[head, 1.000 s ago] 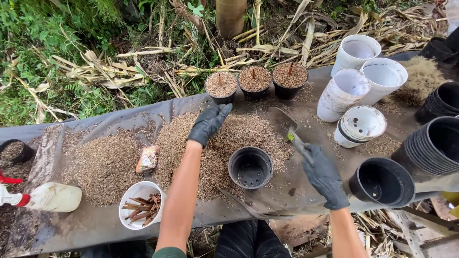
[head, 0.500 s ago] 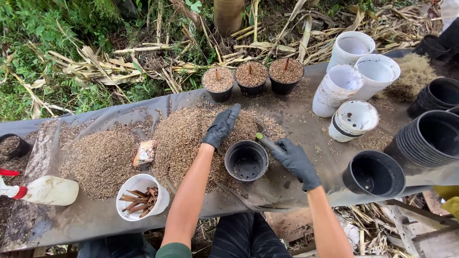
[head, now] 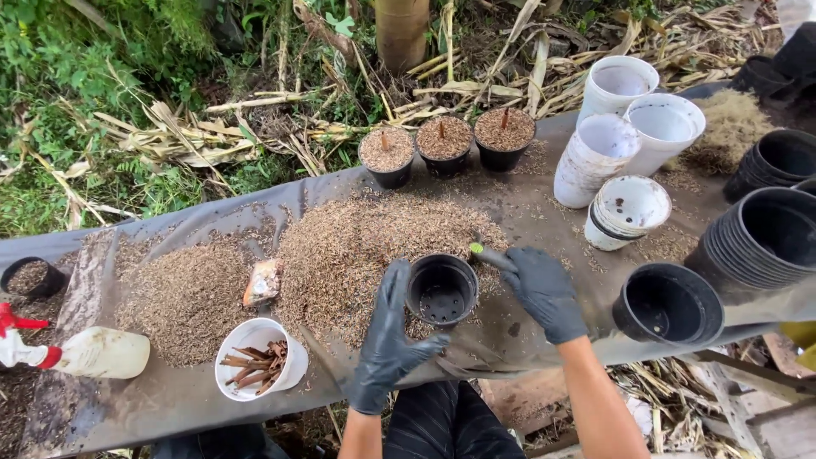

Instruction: The person fills a black plastic pot with a granular growing medium using a small trowel. They then take a brown plant cutting from a white container, insert it into the center of the pot, and pack the medium around it with their gloved hands. The completed pot is placed on the table alongside other similar pots.

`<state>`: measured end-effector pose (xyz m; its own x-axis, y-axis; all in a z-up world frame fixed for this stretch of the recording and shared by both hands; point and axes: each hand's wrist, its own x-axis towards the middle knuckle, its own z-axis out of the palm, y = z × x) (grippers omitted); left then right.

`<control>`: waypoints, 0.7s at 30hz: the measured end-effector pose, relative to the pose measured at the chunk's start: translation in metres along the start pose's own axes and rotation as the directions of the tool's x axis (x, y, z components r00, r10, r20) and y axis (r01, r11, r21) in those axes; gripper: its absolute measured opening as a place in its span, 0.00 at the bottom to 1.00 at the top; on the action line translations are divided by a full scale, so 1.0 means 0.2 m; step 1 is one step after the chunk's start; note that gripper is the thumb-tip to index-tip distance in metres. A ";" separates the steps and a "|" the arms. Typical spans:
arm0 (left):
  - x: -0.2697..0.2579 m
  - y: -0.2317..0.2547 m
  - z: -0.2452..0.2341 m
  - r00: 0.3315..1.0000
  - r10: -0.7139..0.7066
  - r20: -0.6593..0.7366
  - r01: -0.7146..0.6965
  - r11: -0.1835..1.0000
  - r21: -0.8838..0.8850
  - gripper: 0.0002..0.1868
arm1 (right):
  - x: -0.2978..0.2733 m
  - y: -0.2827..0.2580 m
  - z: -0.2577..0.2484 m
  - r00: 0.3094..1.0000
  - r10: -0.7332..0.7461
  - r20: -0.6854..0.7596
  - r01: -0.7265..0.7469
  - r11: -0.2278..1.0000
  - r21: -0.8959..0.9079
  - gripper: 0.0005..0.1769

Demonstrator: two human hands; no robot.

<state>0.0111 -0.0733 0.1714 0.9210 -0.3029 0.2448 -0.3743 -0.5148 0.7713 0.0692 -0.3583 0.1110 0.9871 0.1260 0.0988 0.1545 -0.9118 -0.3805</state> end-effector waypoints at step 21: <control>0.09 -0.12 0.45 0.913 -0.157 -0.376 0.023 0.941 -0.337 0.78 | 0.01 0.18 -0.21 0.979 -0.031 -0.199 0.009 0.994 -0.109 0.21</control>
<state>0.0264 -0.1383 0.1043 0.9403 0.1055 0.3235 -0.2949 -0.2213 0.9295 0.0754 -0.4079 0.1361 0.9537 0.0735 0.2918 0.1579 -0.9477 -0.2774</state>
